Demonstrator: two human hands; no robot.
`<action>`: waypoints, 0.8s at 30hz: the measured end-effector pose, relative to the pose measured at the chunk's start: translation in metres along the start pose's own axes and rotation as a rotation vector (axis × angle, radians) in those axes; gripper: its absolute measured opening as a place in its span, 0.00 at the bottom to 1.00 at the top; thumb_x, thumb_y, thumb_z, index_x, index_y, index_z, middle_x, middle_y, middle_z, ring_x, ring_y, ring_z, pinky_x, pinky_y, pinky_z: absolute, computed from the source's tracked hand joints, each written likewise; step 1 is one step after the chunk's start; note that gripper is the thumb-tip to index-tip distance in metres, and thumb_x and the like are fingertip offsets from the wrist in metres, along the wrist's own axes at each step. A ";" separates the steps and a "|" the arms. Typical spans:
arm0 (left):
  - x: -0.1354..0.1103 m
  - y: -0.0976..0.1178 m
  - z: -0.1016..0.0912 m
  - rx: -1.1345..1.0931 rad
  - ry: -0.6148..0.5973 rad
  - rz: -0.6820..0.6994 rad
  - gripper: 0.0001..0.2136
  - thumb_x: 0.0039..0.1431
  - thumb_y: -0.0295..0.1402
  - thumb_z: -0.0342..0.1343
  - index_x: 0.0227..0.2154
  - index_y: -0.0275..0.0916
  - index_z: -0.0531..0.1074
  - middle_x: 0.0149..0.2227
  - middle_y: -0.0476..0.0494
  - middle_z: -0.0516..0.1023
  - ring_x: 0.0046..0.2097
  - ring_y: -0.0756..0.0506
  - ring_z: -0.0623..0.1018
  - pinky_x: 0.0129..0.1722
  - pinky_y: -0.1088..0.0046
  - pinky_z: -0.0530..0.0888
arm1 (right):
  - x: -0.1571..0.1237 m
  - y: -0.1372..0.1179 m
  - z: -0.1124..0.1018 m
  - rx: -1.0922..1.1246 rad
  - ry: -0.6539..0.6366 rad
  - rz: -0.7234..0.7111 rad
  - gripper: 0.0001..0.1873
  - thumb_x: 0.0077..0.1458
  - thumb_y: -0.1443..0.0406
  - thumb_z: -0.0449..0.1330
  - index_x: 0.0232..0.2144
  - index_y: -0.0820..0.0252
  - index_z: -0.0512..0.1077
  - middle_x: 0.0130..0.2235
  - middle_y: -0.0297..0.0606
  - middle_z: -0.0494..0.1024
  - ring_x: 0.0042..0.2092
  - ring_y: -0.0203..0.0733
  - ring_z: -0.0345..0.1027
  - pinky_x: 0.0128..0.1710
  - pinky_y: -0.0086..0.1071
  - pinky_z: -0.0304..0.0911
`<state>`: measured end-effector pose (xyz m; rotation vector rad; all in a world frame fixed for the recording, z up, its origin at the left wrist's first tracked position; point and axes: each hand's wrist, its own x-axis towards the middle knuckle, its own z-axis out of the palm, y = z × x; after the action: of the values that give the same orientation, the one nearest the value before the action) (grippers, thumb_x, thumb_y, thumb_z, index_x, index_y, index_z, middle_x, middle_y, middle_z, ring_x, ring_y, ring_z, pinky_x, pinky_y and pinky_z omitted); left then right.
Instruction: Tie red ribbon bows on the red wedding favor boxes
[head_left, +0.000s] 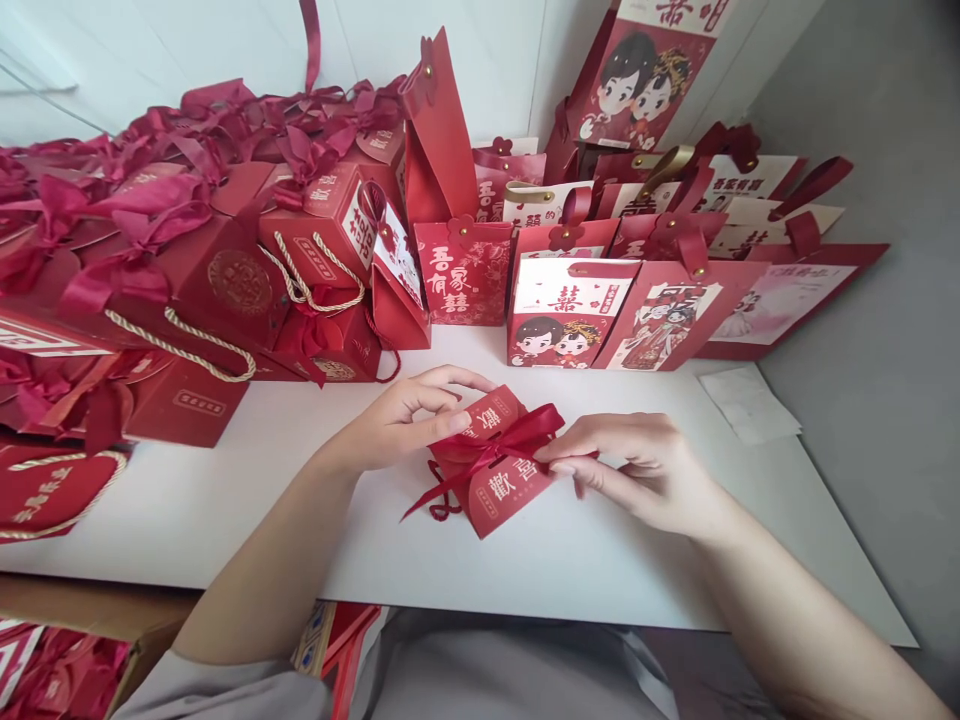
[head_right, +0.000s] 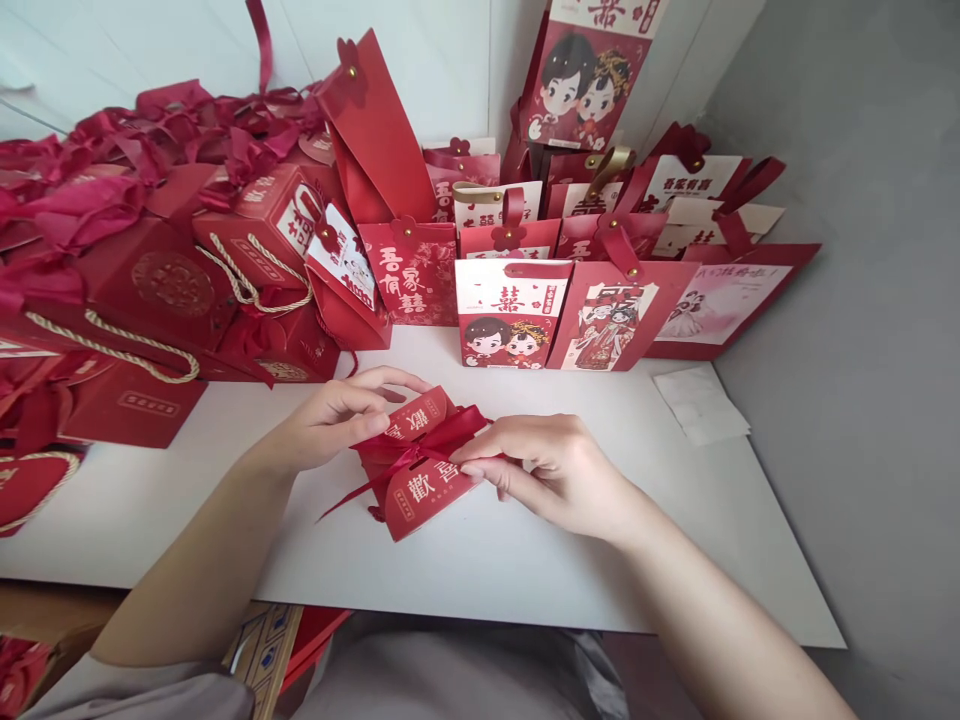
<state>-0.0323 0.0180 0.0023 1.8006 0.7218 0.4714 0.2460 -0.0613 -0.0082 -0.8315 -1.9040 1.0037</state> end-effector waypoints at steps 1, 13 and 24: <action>0.000 -0.001 0.001 0.005 0.002 0.006 0.18 0.67 0.42 0.54 0.26 0.36 0.76 0.57 0.38 0.74 0.57 0.40 0.74 0.59 0.65 0.70 | 0.000 0.000 0.000 0.035 -0.009 0.018 0.08 0.64 0.71 0.61 0.42 0.56 0.78 0.34 0.34 0.82 0.27 0.32 0.75 0.27 0.26 0.71; -0.002 0.001 -0.002 0.057 0.073 -0.005 0.17 0.66 0.42 0.55 0.27 0.37 0.79 0.56 0.39 0.76 0.58 0.39 0.74 0.59 0.64 0.70 | -0.002 0.002 -0.005 0.052 -0.040 0.033 0.05 0.67 0.70 0.57 0.38 0.59 0.73 0.32 0.37 0.81 0.32 0.36 0.78 0.30 0.28 0.73; -0.003 0.002 -0.004 -0.008 0.005 0.021 0.15 0.62 0.39 0.60 0.23 0.36 0.74 0.62 0.39 0.71 0.62 0.37 0.72 0.65 0.59 0.65 | 0.002 0.004 -0.012 -0.040 -0.001 -0.022 0.06 0.61 0.67 0.65 0.42 0.55 0.75 0.36 0.39 0.80 0.35 0.41 0.75 0.35 0.36 0.73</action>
<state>-0.0369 0.0182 0.0057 1.8017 0.7042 0.4929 0.2560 -0.0532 -0.0068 -0.8315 -1.9358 0.9556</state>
